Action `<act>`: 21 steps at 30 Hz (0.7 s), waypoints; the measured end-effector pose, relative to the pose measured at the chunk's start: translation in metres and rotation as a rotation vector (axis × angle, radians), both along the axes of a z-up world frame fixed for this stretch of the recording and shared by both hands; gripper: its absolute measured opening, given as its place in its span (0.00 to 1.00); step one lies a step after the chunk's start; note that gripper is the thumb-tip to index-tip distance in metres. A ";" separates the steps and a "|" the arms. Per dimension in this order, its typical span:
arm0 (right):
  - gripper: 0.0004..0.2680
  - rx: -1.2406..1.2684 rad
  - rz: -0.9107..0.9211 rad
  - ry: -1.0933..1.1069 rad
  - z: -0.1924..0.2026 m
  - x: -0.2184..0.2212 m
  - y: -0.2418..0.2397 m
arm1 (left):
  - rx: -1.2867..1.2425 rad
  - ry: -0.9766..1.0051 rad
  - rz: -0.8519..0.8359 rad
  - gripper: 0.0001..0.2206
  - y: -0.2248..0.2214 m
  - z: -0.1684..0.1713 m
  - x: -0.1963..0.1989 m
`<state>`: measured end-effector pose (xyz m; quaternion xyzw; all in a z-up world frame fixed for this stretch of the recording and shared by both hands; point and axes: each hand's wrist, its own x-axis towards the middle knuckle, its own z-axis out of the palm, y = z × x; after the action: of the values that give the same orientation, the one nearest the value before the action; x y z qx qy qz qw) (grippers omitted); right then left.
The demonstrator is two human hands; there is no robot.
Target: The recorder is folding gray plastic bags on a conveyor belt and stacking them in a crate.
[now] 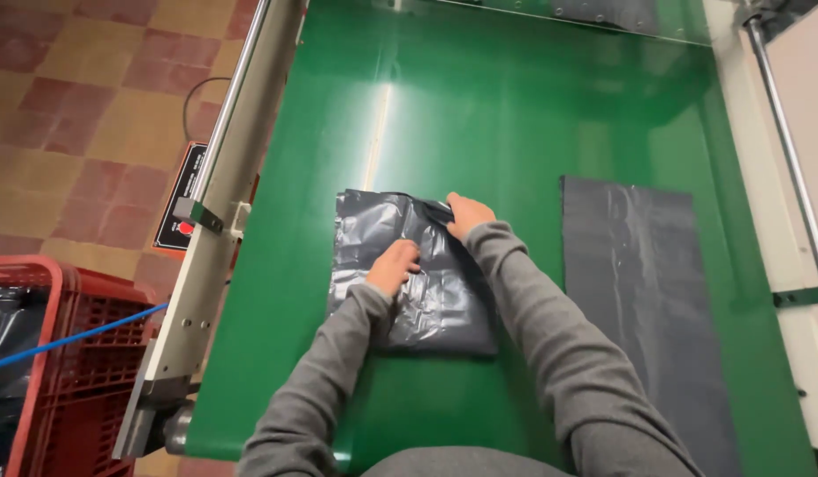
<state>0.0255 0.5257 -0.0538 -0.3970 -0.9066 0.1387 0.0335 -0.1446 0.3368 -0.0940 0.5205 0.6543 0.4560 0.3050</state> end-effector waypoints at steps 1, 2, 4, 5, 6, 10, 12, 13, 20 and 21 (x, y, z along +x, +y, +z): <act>0.15 -0.053 -0.045 -0.026 0.006 0.002 -0.014 | -0.159 -0.424 -0.038 0.31 -0.001 -0.018 -0.006; 0.15 -0.106 -0.091 -0.051 0.011 0.004 -0.028 | -0.319 -0.847 -0.076 0.38 -0.002 -0.037 -0.011; 0.12 0.029 -0.057 -0.004 0.021 0.010 -0.059 | -0.347 -1.022 -0.098 0.44 -0.018 -0.024 -0.023; 0.08 0.176 -0.014 0.055 0.028 0.010 -0.070 | -0.362 -1.183 -0.114 0.50 -0.022 -0.015 -0.032; 0.08 0.174 -0.022 0.055 0.042 0.014 -0.089 | -0.368 -1.182 -0.120 0.50 -0.024 -0.013 -0.041; 0.08 0.382 0.047 0.303 0.068 0.037 -0.175 | -0.415 -1.454 -0.083 0.58 -0.053 0.003 -0.067; 0.09 0.385 0.059 0.319 0.066 0.047 -0.208 | -0.447 -1.522 0.009 0.58 -0.065 -0.007 -0.084; 0.09 0.419 0.081 0.295 0.063 0.051 -0.225 | -0.371 -1.575 -0.029 0.52 -0.072 -0.026 -0.093; 0.10 0.421 0.080 0.257 0.035 0.060 -0.280 | -0.271 -1.069 -0.066 0.34 -0.083 -0.120 -0.139; 0.10 0.432 0.069 0.259 0.037 0.062 -0.282 | -0.269 -1.062 -0.081 0.34 -0.091 -0.114 -0.135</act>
<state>0.0871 0.2436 -0.0171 -0.3286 -0.9163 -0.0076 0.2287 -0.2799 0.2458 -0.2077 0.2001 0.4424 0.5563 0.6744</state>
